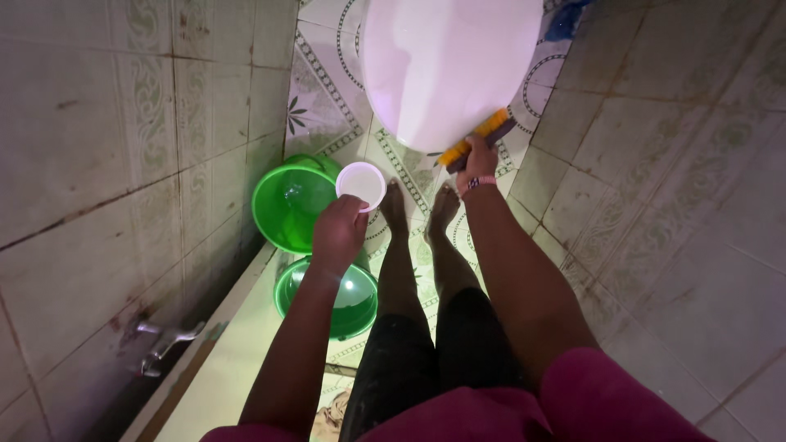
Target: The person scoops water from a green bucket with a white cup and pours it into the toilet bowl. They then use a blue toilet brush to scrub the inside of the bowl repeatedly.
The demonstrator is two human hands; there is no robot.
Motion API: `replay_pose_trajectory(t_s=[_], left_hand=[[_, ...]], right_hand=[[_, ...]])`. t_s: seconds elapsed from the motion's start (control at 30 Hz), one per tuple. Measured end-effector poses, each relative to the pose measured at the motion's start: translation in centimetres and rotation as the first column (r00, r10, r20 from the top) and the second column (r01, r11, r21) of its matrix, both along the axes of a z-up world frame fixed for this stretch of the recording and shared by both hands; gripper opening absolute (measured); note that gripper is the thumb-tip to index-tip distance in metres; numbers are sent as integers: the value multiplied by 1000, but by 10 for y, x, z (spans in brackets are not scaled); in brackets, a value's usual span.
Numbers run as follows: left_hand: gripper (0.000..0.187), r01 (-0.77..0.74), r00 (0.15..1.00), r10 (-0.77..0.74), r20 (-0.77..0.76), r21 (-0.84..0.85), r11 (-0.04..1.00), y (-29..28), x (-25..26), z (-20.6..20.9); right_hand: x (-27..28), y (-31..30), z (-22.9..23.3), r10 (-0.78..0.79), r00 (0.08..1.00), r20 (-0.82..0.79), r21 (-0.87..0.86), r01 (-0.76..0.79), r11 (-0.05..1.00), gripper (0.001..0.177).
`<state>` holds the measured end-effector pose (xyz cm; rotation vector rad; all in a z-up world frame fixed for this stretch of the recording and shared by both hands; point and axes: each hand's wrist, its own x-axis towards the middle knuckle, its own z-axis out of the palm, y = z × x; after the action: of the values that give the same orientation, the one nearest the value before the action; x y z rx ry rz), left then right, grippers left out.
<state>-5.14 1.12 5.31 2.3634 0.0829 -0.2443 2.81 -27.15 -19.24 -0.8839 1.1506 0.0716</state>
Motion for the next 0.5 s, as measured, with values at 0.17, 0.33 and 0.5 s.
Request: replay_pose_trajectory(t_s=[0.17,0.33,0.5], left_hand=[[11,19,1000,-18,-6,22,1000,-1,-14,3],[9,13,1000,-13,-22,-9,1000,-11,-21,4],[10,27,999,-26,-33,13,1000,-22,-20,8]], right_hand=[[14,-6,-6,-4,999,34,141,0,990,31],[26,-6,-16,-40,996,-82,120,50,992,30],[14,-4,-25,-83,994,-69,-2,83,997,35]])
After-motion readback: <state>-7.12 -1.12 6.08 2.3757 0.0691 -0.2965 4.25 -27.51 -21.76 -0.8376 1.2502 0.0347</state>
